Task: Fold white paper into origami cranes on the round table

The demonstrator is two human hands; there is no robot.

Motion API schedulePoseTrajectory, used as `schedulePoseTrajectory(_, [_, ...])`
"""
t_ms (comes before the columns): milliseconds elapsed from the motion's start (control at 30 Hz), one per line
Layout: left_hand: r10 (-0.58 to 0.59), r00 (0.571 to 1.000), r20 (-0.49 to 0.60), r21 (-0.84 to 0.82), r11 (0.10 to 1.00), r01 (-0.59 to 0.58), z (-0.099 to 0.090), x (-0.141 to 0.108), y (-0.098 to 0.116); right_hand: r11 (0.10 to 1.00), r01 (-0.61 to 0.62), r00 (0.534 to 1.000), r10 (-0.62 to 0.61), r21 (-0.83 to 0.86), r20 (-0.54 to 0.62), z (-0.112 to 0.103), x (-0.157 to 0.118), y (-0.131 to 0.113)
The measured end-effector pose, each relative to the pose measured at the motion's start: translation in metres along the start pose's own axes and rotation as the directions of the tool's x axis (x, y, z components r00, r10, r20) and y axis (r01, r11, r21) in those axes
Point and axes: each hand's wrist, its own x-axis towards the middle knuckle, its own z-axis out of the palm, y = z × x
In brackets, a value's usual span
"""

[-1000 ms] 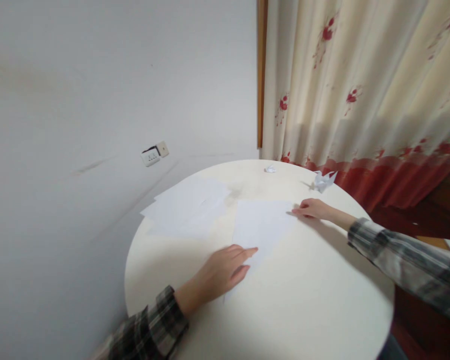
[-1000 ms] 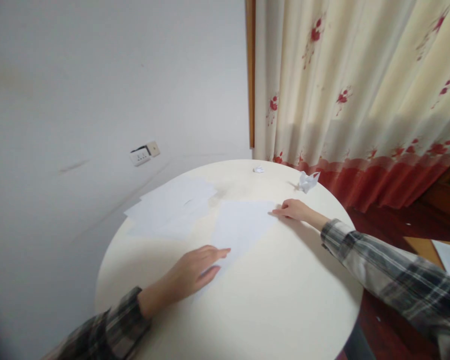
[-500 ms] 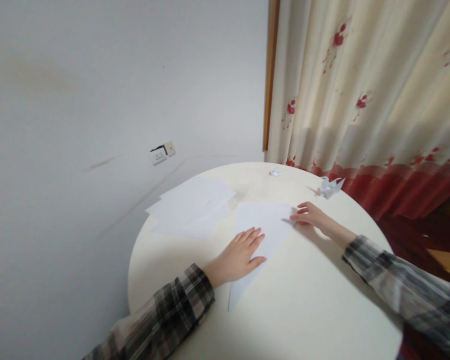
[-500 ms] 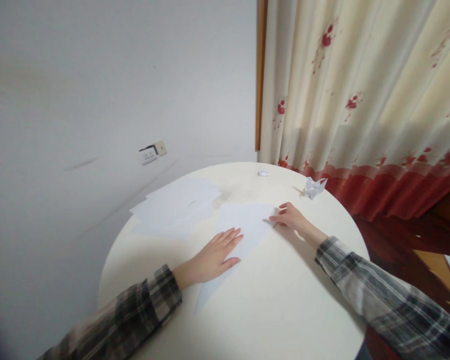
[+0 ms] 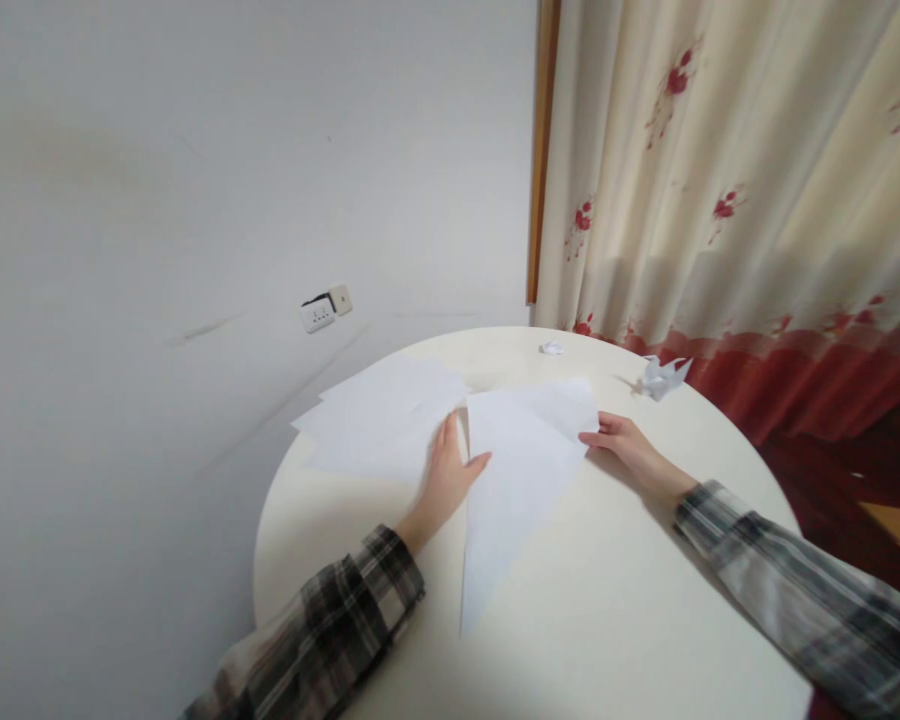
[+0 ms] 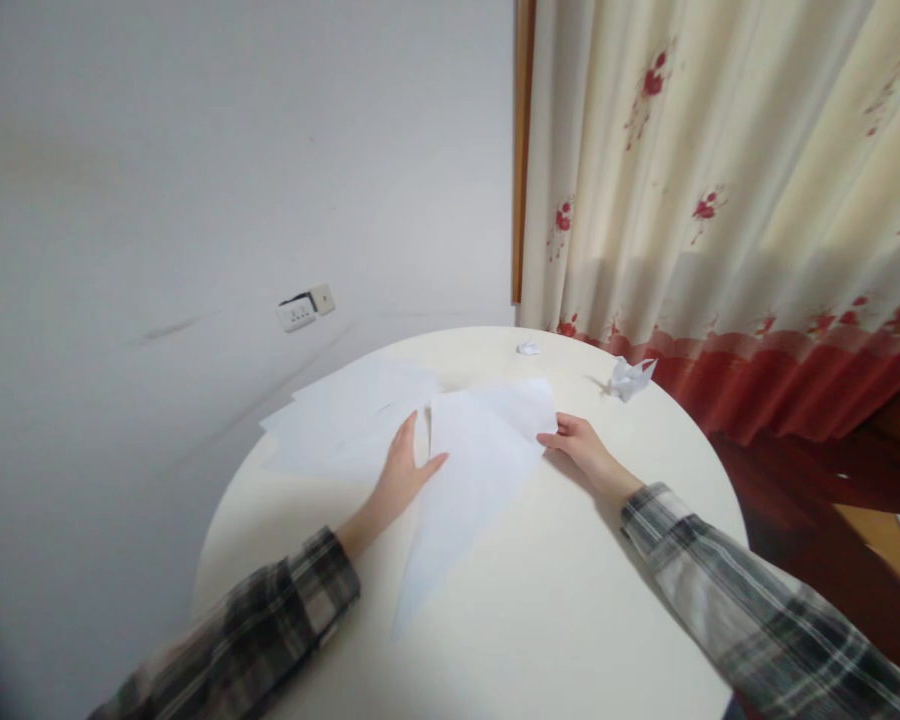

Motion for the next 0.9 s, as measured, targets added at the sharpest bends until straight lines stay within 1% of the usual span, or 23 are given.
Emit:
schedulePoseTrajectory(33, [-0.100,0.995,0.002,-0.137,0.986,0.099,-0.001,0.006,-0.001,1.000,0.022,1.000,-0.022,0.008,0.006,-0.001,-0.001,-0.001])
schedulePoseTrajectory(67, [-0.186,0.981,0.058,-0.279,0.940,0.195,-0.003,0.010,-0.001,0.999,0.040,0.999,-0.040,0.012,0.006,-0.002,-0.001,-0.001])
schedulePoseTrajectory(100, [-0.222,0.961,0.164,-0.387,0.882,0.269,-0.006,0.013,0.000,0.998,0.054,0.999,-0.054,0.015,0.002,-0.003,-0.001,-0.002])
schedulePoseTrajectory(133, [-0.225,0.931,0.286,-0.454,0.824,0.339,-0.008,0.014,0.002,0.998,0.066,0.998,-0.066,0.019,-0.002,-0.003,-0.001,-0.002])
schedulePoseTrajectory(167, [-0.196,0.897,0.396,-0.484,0.785,0.386,-0.011,0.014,0.004,0.997,0.077,0.997,-0.077,0.027,-0.005,-0.003,-0.001,-0.002])
schedulePoseTrajectory(200, [-0.168,0.872,0.459,-0.499,0.764,0.410,-0.013,0.013,0.007,0.996,0.083,0.997,-0.083,0.036,-0.005,-0.003,-0.001,-0.002])
schedulePoseTrajectory(233, [-0.149,0.857,0.493,-0.505,0.753,0.421,-0.014,0.011,0.009,0.995,0.086,0.996,-0.086,0.043,-0.005,-0.003,-0.001,-0.001])
schedulePoseTrajectory(267, [-0.137,0.851,0.508,-0.507,0.751,0.423,-0.015,0.009,0.011,0.996,0.082,0.997,-0.082,0.044,-0.003,-0.002,-0.002,-0.001])
schedulePoseTrajectory(367, [-0.142,0.850,0.507,-0.508,0.748,0.428,-0.015,0.005,0.013,0.999,0.047,0.999,-0.047,0.021,0.006,0.000,-0.003,-0.001])
schedulePoseTrajectory(533, [-0.138,0.835,0.533,-0.504,0.741,0.444,-0.016,0.005,0.010,0.998,-0.002,1.000,0.002,-0.058,0.004,0.000,-0.007,-0.003])
schedulePoseTrajectory(633, [-0.099,0.815,0.571,-0.480,0.765,0.429,-0.018,0.005,0.008,0.996,-0.009,1.000,0.011,-0.085,0.026,-0.001,-0.008,-0.003])
schedulePoseTrajectory(700, [-0.073,0.800,0.595,-0.463,0.783,0.416,-0.019,0.005,0.008,0.995,-0.037,0.998,0.041,-0.093,0.042,-0.002,-0.007,-0.002])
schedulePoseTrajectory(733, [-0.061,0.800,0.597,-0.460,0.791,0.403,-0.020,0.006,0.009,0.994,-0.052,0.997,0.057,-0.097,0.044,-0.002,-0.006,-0.001])
schedulePoseTrajectory(800, [-0.047,0.823,0.566,-0.450,0.819,0.356,-0.021,0.007,0.012,0.994,-0.067,0.997,0.071,-0.092,0.043,-0.003,-0.004,0.001])
schedulePoseTrajectory(900, [-0.028,0.879,0.477,-0.401,0.882,0.246,-0.023,0.009,0.016,0.997,-0.060,0.997,0.062,-0.049,0.037,-0.004,-0.002,0.003])
